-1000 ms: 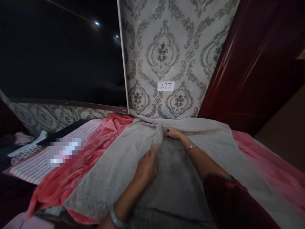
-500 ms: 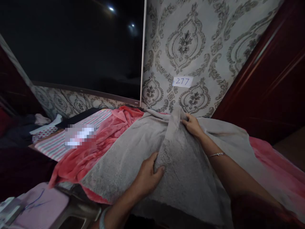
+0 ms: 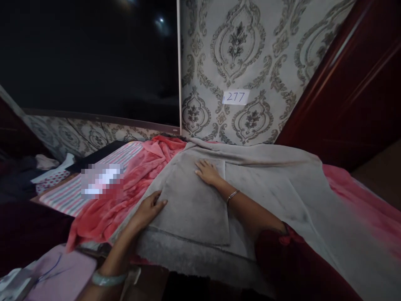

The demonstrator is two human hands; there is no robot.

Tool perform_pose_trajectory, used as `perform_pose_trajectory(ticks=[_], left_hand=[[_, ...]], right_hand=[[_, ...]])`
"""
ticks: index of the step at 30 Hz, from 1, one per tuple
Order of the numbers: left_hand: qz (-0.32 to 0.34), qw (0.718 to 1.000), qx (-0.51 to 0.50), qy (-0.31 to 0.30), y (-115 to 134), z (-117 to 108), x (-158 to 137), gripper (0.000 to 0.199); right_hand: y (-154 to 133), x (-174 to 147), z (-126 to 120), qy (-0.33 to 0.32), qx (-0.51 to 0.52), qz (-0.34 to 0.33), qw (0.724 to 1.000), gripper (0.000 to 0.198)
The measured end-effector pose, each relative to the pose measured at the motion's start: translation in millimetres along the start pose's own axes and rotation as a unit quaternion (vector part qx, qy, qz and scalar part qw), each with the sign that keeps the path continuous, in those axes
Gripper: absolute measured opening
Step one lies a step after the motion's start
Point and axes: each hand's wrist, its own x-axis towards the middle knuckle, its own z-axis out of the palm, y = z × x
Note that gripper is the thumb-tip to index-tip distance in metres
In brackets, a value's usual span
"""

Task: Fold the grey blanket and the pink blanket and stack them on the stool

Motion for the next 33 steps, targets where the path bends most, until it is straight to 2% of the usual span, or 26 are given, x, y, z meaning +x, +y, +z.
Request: perform_pose_trajectory(ticks=[2,4,6,7,8,10,12,15,18,22,26,30,33], left_hand=[[0.005,0.997,0.066,-0.027,4,-1,2,0.061],[0.030,0.986,0.162,0.002,19,0,1,0.060],[0.093,0.969,0.226,0.039,41,11,-7,0.056],[0.138,0.962,0.233,0.036,54,21,-15,0.053],[0.189,0.956,0.224,0.014,67,34,-23,0.048],[0.290,0.936,0.189,-0.066,91,64,-44,0.042],[0.343,0.913,0.177,-0.130,109,92,-65,0.045],[0.327,0.914,0.194,-0.139,119,121,-84,0.043],[0.294,0.926,0.214,-0.108,116,133,-89,0.032],[0.298,0.923,0.228,-0.083,111,138,-90,0.029],[0.306,0.907,0.278,-0.082,112,141,-94,0.007],[0.329,0.901,0.280,-0.046,108,141,-92,0.024],[0.370,0.887,0.275,0.005,103,140,-90,0.028]], right_hand=[[17,-7,-4,0.017,0.002,0.002,1.000,0.051],[38,-12,-15,0.045,0.010,0.018,0.999,0.050],[58,-17,-26,0.070,0.018,0.041,0.997,0.052],[67,-21,-30,0.080,0.022,0.052,0.995,0.053],[75,-24,-34,0.091,0.027,0.063,0.993,0.054],[89,-33,-36,0.107,0.037,0.084,0.990,0.057],[99,-42,-34,0.123,0.052,0.097,0.986,0.057],[106,-56,-28,0.182,0.091,0.104,0.974,0.053],[106,-70,-22,0.232,0.132,0.113,0.957,0.047],[100,-84,-18,0.198,0.164,0.112,0.960,0.046],[92,-93,-14,0.169,0.163,0.097,0.967,0.046],[87,-98,-10,0.170,0.144,0.084,0.971,0.045],[84,-100,-9,0.171,0.134,0.083,0.973,0.045]])
